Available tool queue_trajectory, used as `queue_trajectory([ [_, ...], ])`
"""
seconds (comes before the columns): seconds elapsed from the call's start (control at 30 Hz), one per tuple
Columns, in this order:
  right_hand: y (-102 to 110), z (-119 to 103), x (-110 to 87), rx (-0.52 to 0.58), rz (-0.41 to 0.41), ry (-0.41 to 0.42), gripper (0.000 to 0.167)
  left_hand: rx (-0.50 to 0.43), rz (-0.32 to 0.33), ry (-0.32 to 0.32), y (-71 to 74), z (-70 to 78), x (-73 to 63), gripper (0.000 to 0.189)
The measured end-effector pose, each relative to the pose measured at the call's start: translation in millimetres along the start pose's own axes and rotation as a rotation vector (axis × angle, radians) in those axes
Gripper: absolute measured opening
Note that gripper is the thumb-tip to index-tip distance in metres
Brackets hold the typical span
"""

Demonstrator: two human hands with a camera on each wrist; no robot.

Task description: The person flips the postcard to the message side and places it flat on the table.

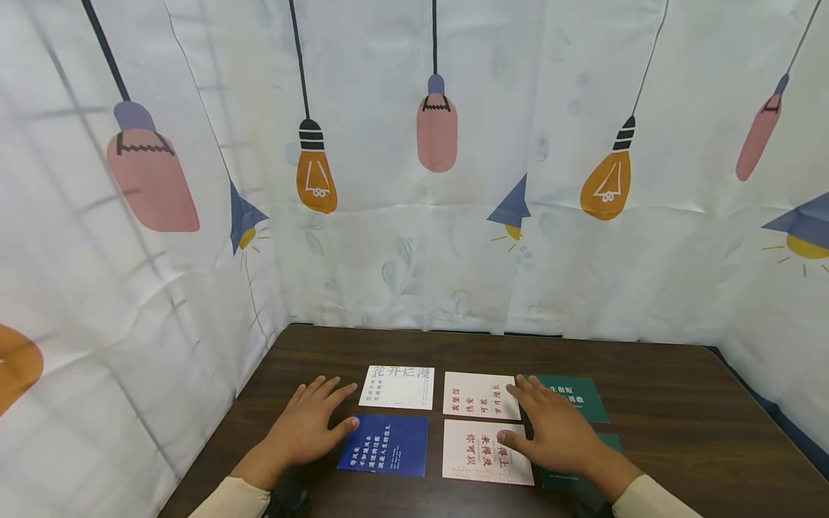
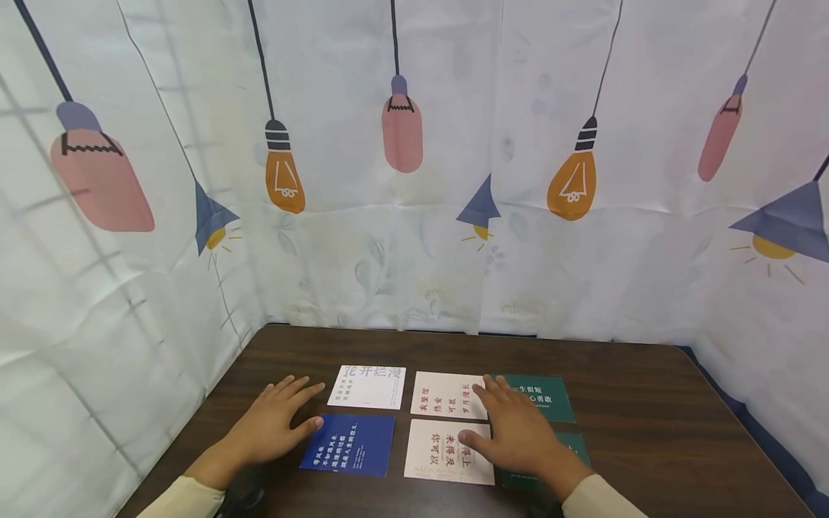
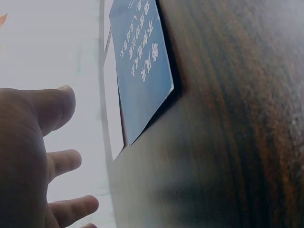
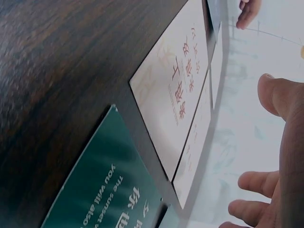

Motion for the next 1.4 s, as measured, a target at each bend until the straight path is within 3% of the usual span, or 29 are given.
queue_trajectory([
  [1.4,-27.0,-38.8,9.9,0.046,-0.022,0.046,0.085,-0.043,-0.052,0.005,-12.1,-3.7,-6.4,0.062],
])
Point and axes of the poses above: each hand's wrist, its own x-axis towards the middle knuckle, its own y-axis out of the back of the hand, z = x × y, the point moved 10 cm from there along x, towards the middle knuckle, and after that the axes turned 5 degrees about z, right-handed, at the moved point
